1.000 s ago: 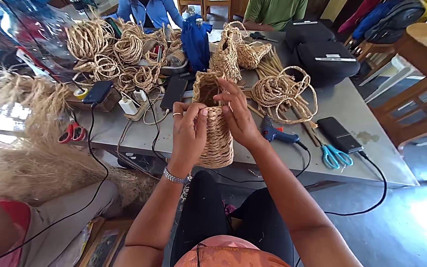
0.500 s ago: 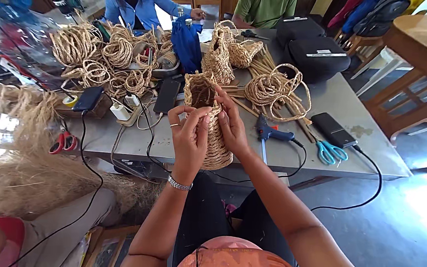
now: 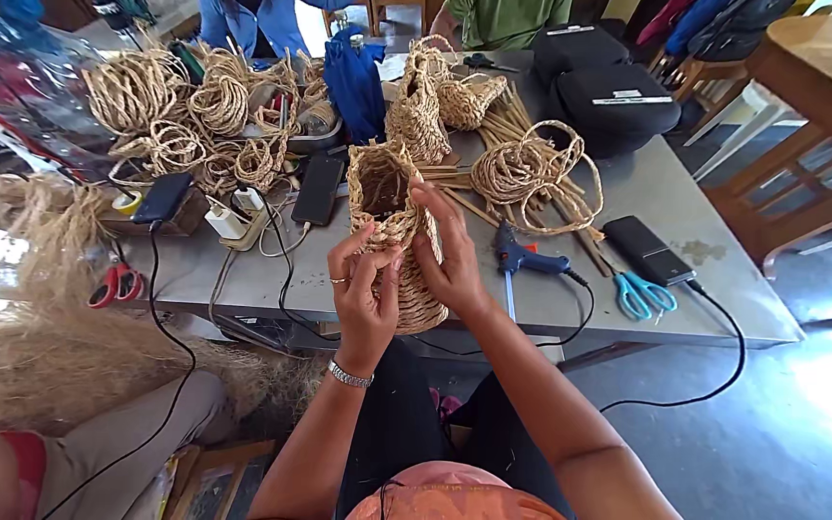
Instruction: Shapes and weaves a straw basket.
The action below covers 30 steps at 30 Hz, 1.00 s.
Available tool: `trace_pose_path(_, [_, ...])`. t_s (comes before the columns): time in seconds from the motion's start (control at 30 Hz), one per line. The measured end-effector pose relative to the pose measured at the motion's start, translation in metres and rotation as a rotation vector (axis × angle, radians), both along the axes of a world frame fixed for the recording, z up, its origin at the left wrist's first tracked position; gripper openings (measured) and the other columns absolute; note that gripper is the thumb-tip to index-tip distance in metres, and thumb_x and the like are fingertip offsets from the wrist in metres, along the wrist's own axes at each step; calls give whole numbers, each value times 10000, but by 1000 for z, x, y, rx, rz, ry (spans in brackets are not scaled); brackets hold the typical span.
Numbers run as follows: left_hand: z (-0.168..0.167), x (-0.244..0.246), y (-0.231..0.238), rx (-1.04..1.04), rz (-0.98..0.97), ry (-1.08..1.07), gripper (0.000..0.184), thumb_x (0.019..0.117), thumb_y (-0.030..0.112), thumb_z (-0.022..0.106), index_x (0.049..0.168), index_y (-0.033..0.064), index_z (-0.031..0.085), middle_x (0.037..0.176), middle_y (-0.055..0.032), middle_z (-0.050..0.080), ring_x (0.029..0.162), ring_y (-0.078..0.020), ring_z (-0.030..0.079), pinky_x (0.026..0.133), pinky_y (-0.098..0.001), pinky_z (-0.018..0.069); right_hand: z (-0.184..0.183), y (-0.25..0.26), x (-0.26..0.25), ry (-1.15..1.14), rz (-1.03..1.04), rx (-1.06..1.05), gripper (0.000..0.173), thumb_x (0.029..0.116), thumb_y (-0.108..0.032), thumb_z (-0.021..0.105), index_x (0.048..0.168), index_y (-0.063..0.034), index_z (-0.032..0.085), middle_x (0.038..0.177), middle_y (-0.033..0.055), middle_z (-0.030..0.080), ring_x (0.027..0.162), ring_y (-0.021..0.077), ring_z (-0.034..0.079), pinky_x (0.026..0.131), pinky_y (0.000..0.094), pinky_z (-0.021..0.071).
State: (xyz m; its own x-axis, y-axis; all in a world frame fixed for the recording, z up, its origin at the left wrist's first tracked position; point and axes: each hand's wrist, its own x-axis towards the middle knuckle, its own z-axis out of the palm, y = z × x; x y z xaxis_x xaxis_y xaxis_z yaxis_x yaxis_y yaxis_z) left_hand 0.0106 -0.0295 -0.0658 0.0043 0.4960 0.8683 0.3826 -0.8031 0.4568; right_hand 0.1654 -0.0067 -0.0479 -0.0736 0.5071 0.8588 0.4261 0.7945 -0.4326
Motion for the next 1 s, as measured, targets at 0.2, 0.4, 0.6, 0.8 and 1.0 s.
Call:
trace_pose_path(0.2, [5,-6,0,18,37,60,127,988,142,667,1046,47,727,1387,-131,538,1085,-131,599,896,-254,533,-2,0,-4,-7,-31,10,436,981,-65,440,1386,62,538,1527,217,488,1439,332,451,1194,480,377])
trace_pose_path(0.4, [3,-9,1,10,50,124,117,965,226,671,932,114,671,1467,-121,488,1255,-231,496,1053,-398,403,-15,-12,-8,-4,-116,107,273,990,-43,567,1226,-28,704,1441,216,569,1358,349,529,1126,478,456])
trace_pose_path(0.6, [40,-23,14,-5,49,273,356,1031,276,562,1289,44,642,1361,-121,639,1258,-261,564,1027,-420,441,-11,-17,-11,28,-124,69,172,984,-32,593,1101,-1,715,1416,209,595,1357,342,540,1136,465,455])
trace_pose_path(0.8, [49,-22,26,-58,-55,309,260,1028,188,565,1194,31,688,1186,-89,689,1072,-198,611,895,-338,496,-9,-19,-8,9,-99,46,155,1002,-30,562,1091,15,681,1426,209,585,1369,335,532,1149,461,446])
trace_pose_path(1.0, [45,-18,26,-125,-83,261,256,1036,197,533,1178,21,654,1194,-104,647,1089,-190,598,906,-339,502,-12,-18,-12,22,-87,37,165,1008,-23,517,1104,16,646,1443,213,564,1379,336,518,1151,465,442])
